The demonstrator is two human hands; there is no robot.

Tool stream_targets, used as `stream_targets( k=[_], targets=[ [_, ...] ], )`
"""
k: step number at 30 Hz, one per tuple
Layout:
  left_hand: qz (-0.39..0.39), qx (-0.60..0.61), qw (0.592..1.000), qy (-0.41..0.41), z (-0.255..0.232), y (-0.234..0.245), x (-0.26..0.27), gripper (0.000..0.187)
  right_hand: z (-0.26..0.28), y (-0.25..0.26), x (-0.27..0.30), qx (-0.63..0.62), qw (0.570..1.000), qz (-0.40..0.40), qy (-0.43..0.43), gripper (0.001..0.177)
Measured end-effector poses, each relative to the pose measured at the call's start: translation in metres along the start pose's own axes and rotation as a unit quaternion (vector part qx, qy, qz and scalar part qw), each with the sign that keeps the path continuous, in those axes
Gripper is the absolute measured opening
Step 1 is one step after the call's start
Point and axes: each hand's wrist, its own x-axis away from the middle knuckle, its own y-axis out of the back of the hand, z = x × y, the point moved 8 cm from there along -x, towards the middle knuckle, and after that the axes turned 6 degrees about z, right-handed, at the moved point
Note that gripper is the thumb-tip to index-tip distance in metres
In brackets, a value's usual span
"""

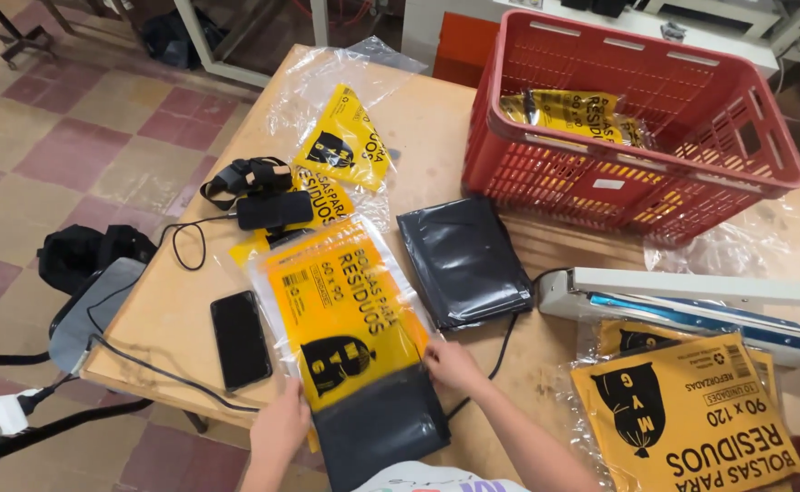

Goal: The person repeatedly places black trash bags into yellow packaging sleeves and then puts the packaged items into a red basket. The person handles the bags and sleeves by hand on a wooden table.

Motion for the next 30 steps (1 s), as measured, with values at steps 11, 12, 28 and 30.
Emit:
stream_targets(
  k=[11, 12, 28, 30],
  targets=[
    [-0.04, -0.063, 0.997, -0.013, -0.007, -0.016, 0.069, 0.037, 0.043, -0.012, 0.128, -0.298, 0.925, 0.178, 0.157, 0.013],
    [-0.054, -0.074, 0.996, -0.011, -0.011, -0.016, 0.073, 0.033, 0.069, 0.0, 0.143, -0.427, 0.858, 0.216, 0.186, 0.016],
    [-0.256, -0.153, 0.881, -0.368, -0.253, 0.178, 0.154, 0.049, 0.046, 0.143, 0.27, -0.64, 0.657, -0.016, 0.398, 0.013],
    [-0.407, -0.193, 0.756, -0.475, -0.313, 0.214, 0.187, 0.038, -0.004, 0.133, 0.265, -0.663, 0.648, -0.09, 0.365, 0.019]
  ],
)
